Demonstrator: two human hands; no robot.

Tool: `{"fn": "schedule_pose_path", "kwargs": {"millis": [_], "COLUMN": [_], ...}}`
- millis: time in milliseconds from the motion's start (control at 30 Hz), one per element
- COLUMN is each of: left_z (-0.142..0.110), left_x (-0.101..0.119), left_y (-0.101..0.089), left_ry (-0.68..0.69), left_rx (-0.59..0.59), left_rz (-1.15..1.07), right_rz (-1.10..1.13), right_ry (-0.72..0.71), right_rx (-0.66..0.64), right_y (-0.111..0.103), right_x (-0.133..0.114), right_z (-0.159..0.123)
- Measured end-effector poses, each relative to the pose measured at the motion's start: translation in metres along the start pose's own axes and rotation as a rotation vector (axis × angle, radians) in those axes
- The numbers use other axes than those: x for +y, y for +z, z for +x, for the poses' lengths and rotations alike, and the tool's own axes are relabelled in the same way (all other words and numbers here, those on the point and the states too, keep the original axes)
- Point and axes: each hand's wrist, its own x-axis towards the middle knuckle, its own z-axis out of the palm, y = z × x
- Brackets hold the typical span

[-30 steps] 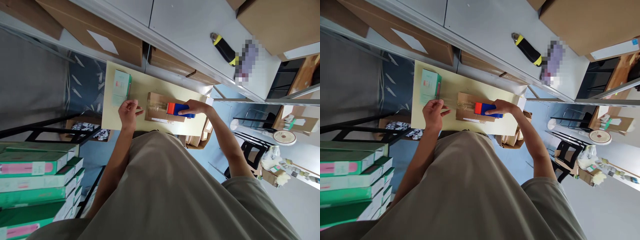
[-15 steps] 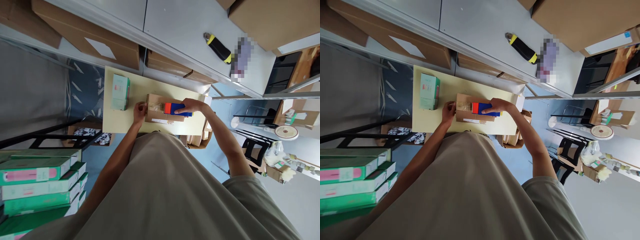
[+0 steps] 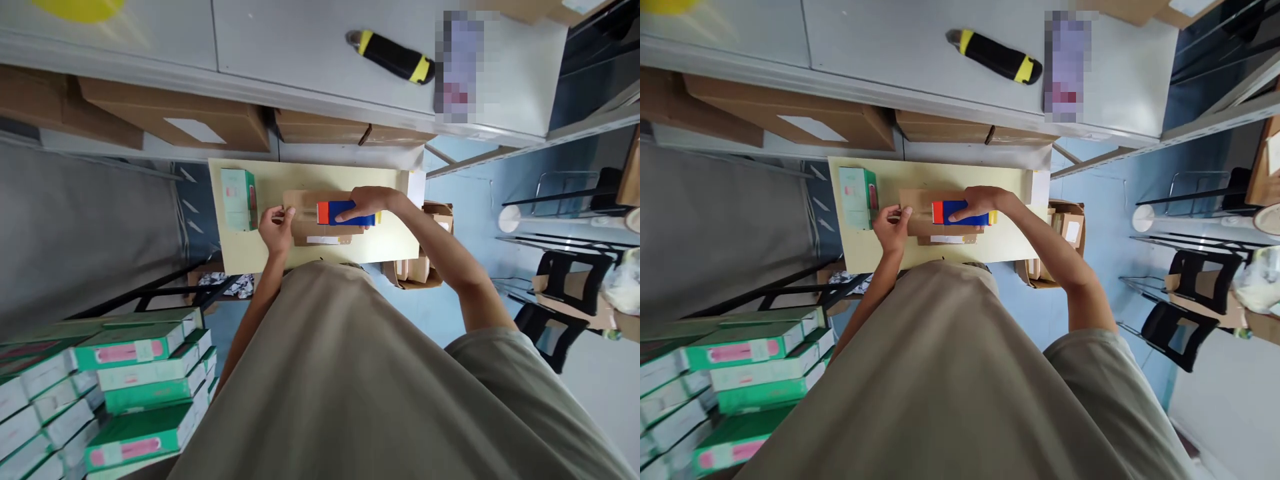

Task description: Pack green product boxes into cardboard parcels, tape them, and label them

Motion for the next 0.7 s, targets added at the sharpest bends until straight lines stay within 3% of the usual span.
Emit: {"fn": "schedule_pose_path", "kwargs": {"millis": [100, 233, 333, 500, 700], "left_z": [-0.001, 0.004, 0.008, 0.011, 0.006], "left_x": [0.001, -0.001, -0.004, -0.001, 0.003], "left_y": [0.000, 0.002, 0.004, 0.006, 0.009], "left_ry": [0.016, 0.007, -0.025, -0.069, -0.037], "left_rx": [0.022, 0.042, 0.059, 0.121, 0.136], "left_rz": [0.059, 0.130, 0.080, 0.005, 0.039], "right_rz": [0.000, 0.029, 0.098, 0.092, -0.003], "right_ry": [0.043, 0.130, 0.167, 0.143, 0.155], "right_rx": [0.021, 0.041, 0.072, 0.110, 0.133], "right_y": [-0.001, -0.006, -0.009, -0.008, 0.002], "right_x": [0.026, 0.086, 0.131, 0.170, 0.174], "right_z": [-0.032, -0.087, -0.112, -0.091, -0.037]}}
